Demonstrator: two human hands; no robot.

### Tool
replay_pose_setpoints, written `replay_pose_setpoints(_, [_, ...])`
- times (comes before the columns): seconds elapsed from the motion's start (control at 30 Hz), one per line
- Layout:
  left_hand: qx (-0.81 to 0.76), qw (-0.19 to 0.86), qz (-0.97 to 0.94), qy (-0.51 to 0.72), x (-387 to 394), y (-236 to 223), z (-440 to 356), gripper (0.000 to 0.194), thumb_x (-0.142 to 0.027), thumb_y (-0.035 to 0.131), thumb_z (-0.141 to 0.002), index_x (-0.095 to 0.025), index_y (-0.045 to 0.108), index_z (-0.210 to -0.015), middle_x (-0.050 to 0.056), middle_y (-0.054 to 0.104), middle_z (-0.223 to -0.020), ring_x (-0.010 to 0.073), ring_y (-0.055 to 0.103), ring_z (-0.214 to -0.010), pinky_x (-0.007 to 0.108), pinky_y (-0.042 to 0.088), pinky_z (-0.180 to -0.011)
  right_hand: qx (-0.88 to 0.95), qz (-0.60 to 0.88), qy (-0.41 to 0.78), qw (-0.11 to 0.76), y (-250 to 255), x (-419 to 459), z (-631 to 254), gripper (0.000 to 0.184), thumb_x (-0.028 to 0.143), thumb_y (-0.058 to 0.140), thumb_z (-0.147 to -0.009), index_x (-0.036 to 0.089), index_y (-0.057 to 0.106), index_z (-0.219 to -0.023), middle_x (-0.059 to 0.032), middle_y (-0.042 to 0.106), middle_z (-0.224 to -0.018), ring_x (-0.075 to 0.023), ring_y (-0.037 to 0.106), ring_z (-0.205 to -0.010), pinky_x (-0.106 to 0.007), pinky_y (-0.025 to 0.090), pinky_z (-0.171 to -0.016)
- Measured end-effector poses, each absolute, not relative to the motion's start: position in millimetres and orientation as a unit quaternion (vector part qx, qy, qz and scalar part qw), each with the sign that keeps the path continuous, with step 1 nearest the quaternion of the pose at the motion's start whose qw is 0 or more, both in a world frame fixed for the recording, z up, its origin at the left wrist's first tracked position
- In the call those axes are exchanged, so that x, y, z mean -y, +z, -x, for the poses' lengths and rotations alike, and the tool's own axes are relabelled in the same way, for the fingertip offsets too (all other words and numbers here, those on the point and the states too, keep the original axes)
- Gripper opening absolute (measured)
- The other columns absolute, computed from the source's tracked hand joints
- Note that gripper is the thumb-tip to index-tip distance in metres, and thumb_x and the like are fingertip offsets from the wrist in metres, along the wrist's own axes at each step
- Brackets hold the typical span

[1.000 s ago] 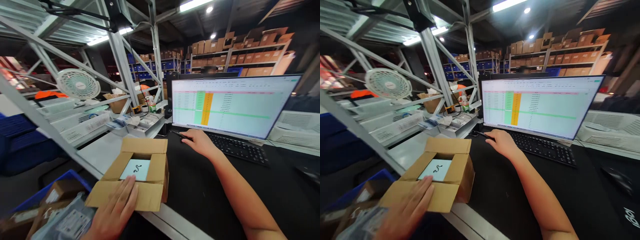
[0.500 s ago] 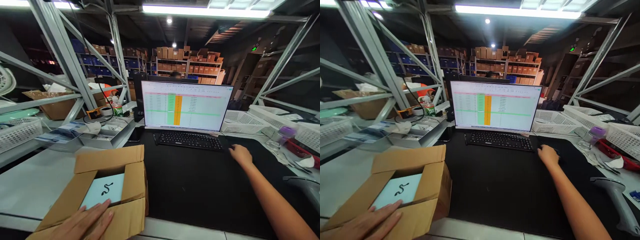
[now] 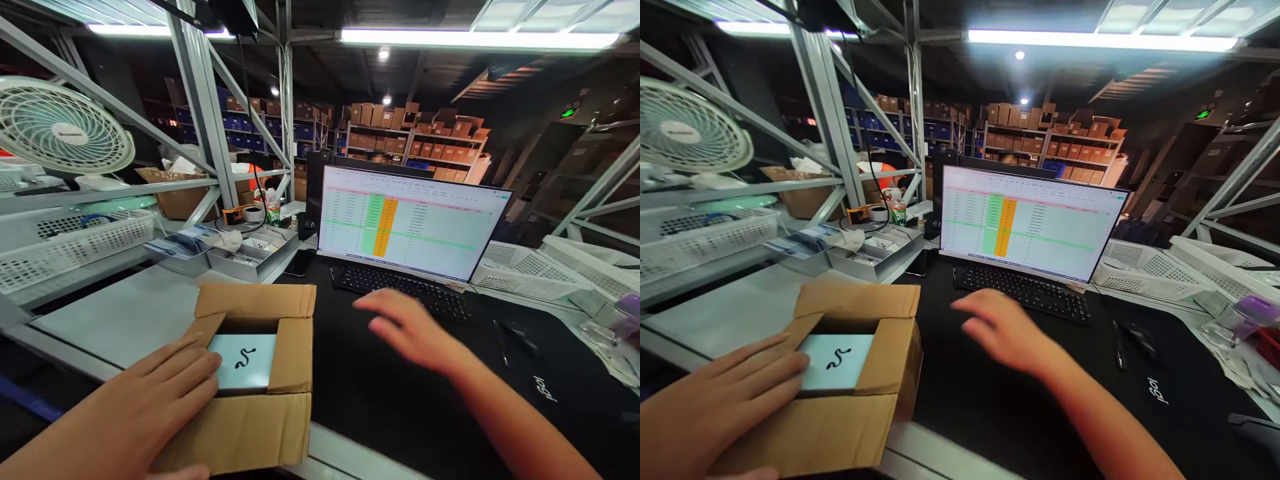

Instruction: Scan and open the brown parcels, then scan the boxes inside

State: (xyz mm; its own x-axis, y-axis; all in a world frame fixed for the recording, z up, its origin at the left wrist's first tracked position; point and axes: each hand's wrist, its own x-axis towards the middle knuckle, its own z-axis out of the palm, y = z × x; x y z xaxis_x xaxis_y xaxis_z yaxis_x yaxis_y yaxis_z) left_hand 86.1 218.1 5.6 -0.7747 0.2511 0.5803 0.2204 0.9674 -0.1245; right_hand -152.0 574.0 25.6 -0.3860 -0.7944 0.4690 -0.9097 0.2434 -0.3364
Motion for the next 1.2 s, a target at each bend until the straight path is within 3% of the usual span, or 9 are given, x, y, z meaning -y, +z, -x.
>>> replay_pose_setpoints(0.17, [0.934,0.305,0.126,0.138,-192,31,-89,0.074,-0.085,0.068,-0.062,-0.029,0.073,-0.111,0.003,0.069,-0.12,0.0336,0.059,-0.113,0.053,0.038,-0.109,0.566,-0.803,0.185,0.018,41,-456,91,0.033,0.033,0.047,-0.107,0.011,0.064,-0.125,-0.0135,0.06,-0.139,-0.0187,0.051,-0.132,-0.032,0.037,-0.117])
replay_pose_setpoints(0.33, [0.946,0.298,0.006,0.129,-176,-4,-109,0.098,-0.075,0.065,-0.074,-0.032,0.035,-0.157,0.011,0.053,-0.148,0.0362,0.057,-0.119,0.05,0.047,-0.097,0.595,-0.751,0.268,0.099,43,-462,104,0.031,0.033,0.043,-0.106,0.016,0.065,-0.092,-0.0054,0.066,-0.091,-0.0184,0.059,-0.092,-0.043,0.037,-0.109])
replay_pose_setpoints(0.43, [0.942,0.328,-0.054,0.053,-179,-43,-110,0.091,-0.065,0.058,-0.085,-0.03,0.021,-0.161,0.014,0.051,-0.15,0.0379,0.057,-0.121,0.054,0.044,-0.101,0.625,-0.692,0.35,0.083,45,-498,116,0.025,0.031,0.051,-0.102,0.018,0.066,-0.086,-0.0032,0.066,-0.085,-0.0174,0.059,-0.088,-0.041,0.041,-0.1])
replay_pose_setpoints(0.63, [0.878,0.423,-0.159,-0.16,-214,-90,-98,0.073,-0.055,0.06,-0.091,-0.029,0.037,-0.155,0.012,0.059,-0.14,0.0333,0.059,-0.121,0.049,0.051,-0.101,0.709,-0.529,0.445,-0.138,7,-526,131,0.024,0.042,0.081,-0.083,0.02,0.073,-0.089,-0.0048,0.071,-0.092,-0.0193,0.065,-0.088,-0.033,0.05,-0.083])
replay_pose_setpoints(0.83, [0.792,0.467,-0.18,-0.349,-237,-116,-92,0.07,-0.053,0.064,-0.092,-0.024,0.042,-0.151,0.015,0.051,-0.149,0.0309,0.053,-0.136,0.049,0.043,-0.117,0.684,-0.537,0.439,-0.225,-19,-495,124,0.019,0.029,0.077,-0.083,0.02,0.067,-0.069,-0.0002,0.069,-0.079,-0.0159,0.064,-0.076,-0.029,0.049,-0.075])
replay_pose_setpoints(0.97, [0.761,0.474,-0.067,-0.439,-212,-120,-97,0.115,-0.095,0.047,-0.071,-0.029,0.023,-0.161,0.02,0.036,-0.161,0.0401,0.042,-0.145,0.06,0.042,-0.115,0.727,-0.563,0.346,-0.185,16,-500,124,0.007,0.02,0.071,-0.085,0.023,0.07,-0.079,0.0011,0.069,-0.083,-0.0154,0.063,-0.079,-0.028,0.048,-0.074])
replay_pose_setpoints(1.07, [0.774,0.457,-0.032,-0.438,-183,-116,-98,0.141,-0.108,0.035,-0.053,-0.025,0.009,-0.164,0.026,0.029,-0.163,0.0432,0.038,-0.147,0.063,0.043,-0.111,0.749,-0.573,0.322,-0.084,40,-498,120,0.015,0.026,0.064,-0.091,0.025,0.07,-0.104,-0.0032,0.07,-0.11,-0.0191,0.064,-0.1,-0.033,0.049,-0.089])
replay_pose_setpoints(1.13, [0.828,0.394,-0.076,-0.392,-169,-113,-96,0.141,-0.108,0.04,-0.051,-0.02,0.026,-0.16,0.026,0.05,-0.148,0.0427,0.052,-0.136,0.06,0.05,-0.104,0.76,-0.594,0.255,-0.056,48,-487,113,0.038,0.028,0.069,-0.085,0.025,0.066,-0.123,-0.0078,0.066,-0.128,-0.0254,0.06,-0.116,-0.041,0.047,-0.101])
replay_pose_setpoints(1.2, [0.862,0.348,-0.133,-0.344,-160,-111,-92,0.113,-0.098,0.049,-0.067,-0.015,0.051,-0.143,0.019,0.066,-0.125,0.0373,0.064,-0.117,0.055,0.056,-0.094,0.771,-0.615,0.158,-0.055,51,-472,104,0.067,0.028,0.076,-0.076,0.021,0.057,-0.14,-0.0124,0.062,-0.137,-0.0323,0.058,-0.123,-0.049,0.043,-0.107])
